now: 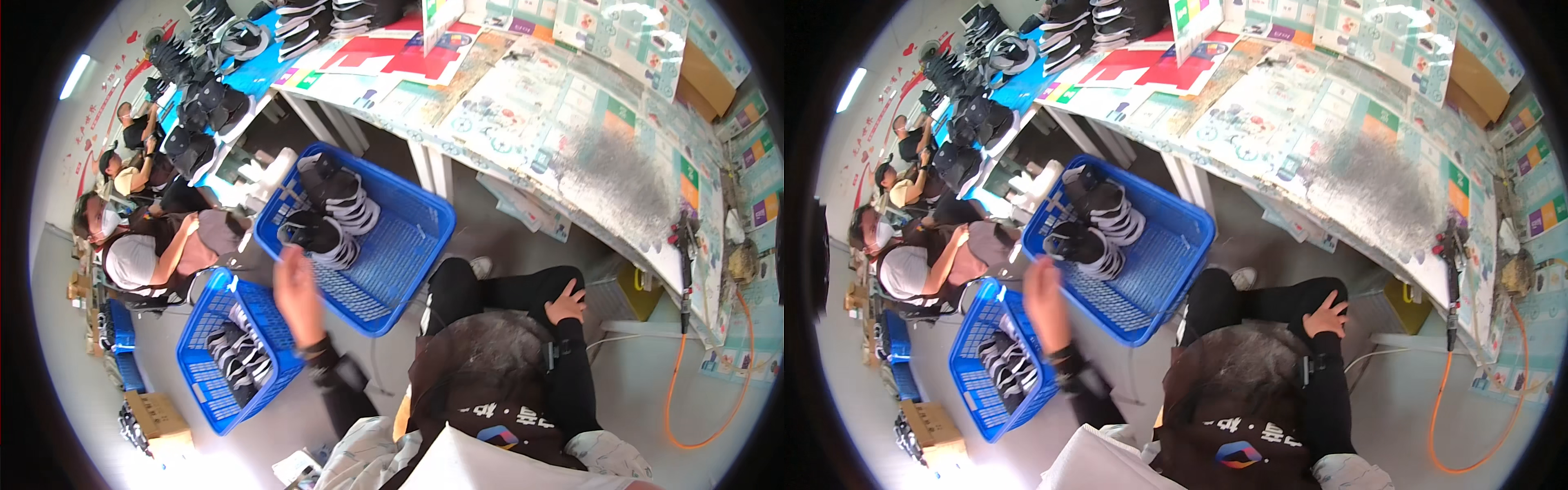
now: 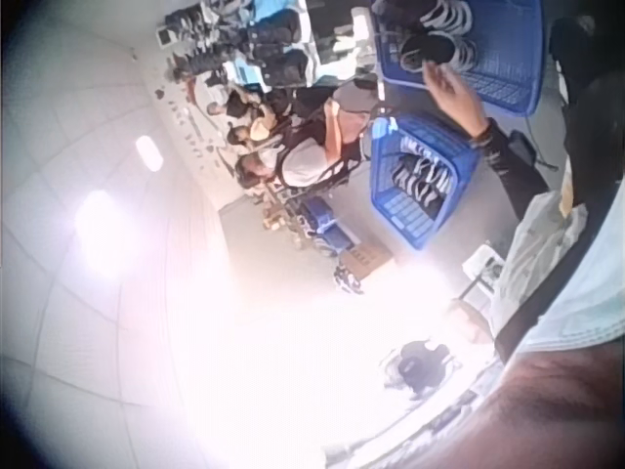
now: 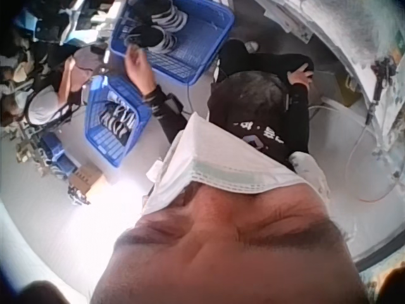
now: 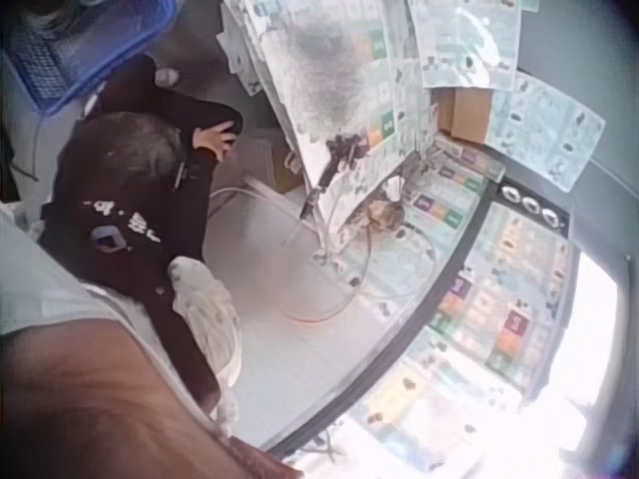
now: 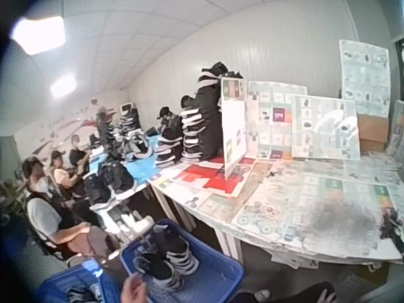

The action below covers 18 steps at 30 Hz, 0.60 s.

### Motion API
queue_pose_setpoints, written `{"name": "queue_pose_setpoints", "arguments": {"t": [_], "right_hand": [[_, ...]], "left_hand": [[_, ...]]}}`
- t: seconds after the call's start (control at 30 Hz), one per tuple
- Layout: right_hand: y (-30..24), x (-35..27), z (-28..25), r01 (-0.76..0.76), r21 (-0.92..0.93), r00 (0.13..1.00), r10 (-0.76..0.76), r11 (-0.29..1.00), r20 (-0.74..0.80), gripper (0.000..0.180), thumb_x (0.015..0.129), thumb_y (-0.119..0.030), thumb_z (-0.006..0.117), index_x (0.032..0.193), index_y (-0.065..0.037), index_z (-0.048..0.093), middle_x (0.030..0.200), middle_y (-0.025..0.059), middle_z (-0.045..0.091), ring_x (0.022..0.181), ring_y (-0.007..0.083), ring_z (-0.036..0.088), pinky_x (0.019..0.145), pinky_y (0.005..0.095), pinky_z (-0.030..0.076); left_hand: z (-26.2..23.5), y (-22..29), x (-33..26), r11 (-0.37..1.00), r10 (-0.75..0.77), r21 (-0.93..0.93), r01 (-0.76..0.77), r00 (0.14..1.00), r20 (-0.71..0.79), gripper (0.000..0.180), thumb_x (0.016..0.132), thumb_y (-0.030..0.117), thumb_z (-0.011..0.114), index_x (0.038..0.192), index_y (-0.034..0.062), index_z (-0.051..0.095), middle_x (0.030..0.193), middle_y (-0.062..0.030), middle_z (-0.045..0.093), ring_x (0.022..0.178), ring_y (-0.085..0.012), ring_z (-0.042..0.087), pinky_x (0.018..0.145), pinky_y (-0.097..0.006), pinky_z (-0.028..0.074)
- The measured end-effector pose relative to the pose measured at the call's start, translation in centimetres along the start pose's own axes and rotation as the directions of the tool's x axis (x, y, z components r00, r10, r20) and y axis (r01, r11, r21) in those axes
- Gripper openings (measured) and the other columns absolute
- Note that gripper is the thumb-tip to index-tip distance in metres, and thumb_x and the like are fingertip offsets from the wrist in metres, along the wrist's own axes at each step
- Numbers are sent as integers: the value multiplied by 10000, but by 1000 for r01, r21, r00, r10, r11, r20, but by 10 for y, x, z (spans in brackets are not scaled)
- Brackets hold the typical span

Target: The person uses an air nozzle to clean the interior and exterior of shoe uppers, then places the cleaned uppers into a blue plastic crate.

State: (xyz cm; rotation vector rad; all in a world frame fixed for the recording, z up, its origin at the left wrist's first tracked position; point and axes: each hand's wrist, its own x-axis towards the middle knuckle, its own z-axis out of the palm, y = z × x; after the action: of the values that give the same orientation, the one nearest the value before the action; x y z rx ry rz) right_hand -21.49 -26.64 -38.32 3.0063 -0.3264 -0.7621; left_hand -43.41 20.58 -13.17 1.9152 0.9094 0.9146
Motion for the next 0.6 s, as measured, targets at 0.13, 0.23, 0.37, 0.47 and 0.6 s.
{"name": "queue_pose_setpoints", "arguments": {"t": [0.13, 0.23, 0.37, 0.47, 0.6], "right_hand": [[2, 4, 8, 28, -39, 998, -30, 999, -52, 1129, 855, -441, 742, 1697, -183, 35, 1691, 264, 158, 1365, 532, 430, 920, 675, 531], [4, 4, -1, 33, 1, 997, -33, 999, -71, 1126, 864, -428, 745, 1695, -189, 25, 1688, 265, 158, 1354, 540, 439, 944, 646, 538], [-7, -14, -25, 37, 21, 999, -37, 999, -5, 1126, 862, -447, 749, 1695, -186, 39, 1693, 262, 160, 1389, 553, 407, 963, 694, 504], [-13, -14, -13, 26, 4, 1000, -26, 1000, 9, 1102, 866, -451, 736, 1696, -192, 60, 1707, 265, 135, 1466, 565, 324, 985, 708, 484], [0, -19, -13, 62, 104, 998, -63, 993, 6, 1071, 885, -422, 730, 1697, -207, 66, 1715, 254, 133, 1454, 562, 345, 1015, 685, 481]], "left_hand": [[72, -201, -77, 447, -532, 881, 155, 838, 122, 906, 871, 482, 791, 1567, 45, 410, 1592, -277, 403, 1414, -461, 463, 1105, -612, 444], [123, -337, -161, 373, -742, 927, -46, 584, 328, 924, 852, 550, 777, 1541, 46, 424, 1581, -220, 441, 1502, -446, 331, 1094, -599, 461], [129, -357, -211, 560, -353, 823, -91, 873, 337, 429, 983, 448, 656, 1172, 68, 596, 1251, -197, 610, 1323, -430, 488, 933, -593, 543], [113, -375, -186, 653, -365, 740, -161, 789, 494, 422, 1049, 430, 553, 1153, 23, 591, 1150, -226, 674, 1137, -451, 608, 999, -553, 468], [112, -358, -178, 699, -349, 684, -210, 735, 582, 456, 1041, 396, 564, 1262, -2, 580, 1198, -233, 682, 1156, -407, 636, 1021, -531, 447]]}}
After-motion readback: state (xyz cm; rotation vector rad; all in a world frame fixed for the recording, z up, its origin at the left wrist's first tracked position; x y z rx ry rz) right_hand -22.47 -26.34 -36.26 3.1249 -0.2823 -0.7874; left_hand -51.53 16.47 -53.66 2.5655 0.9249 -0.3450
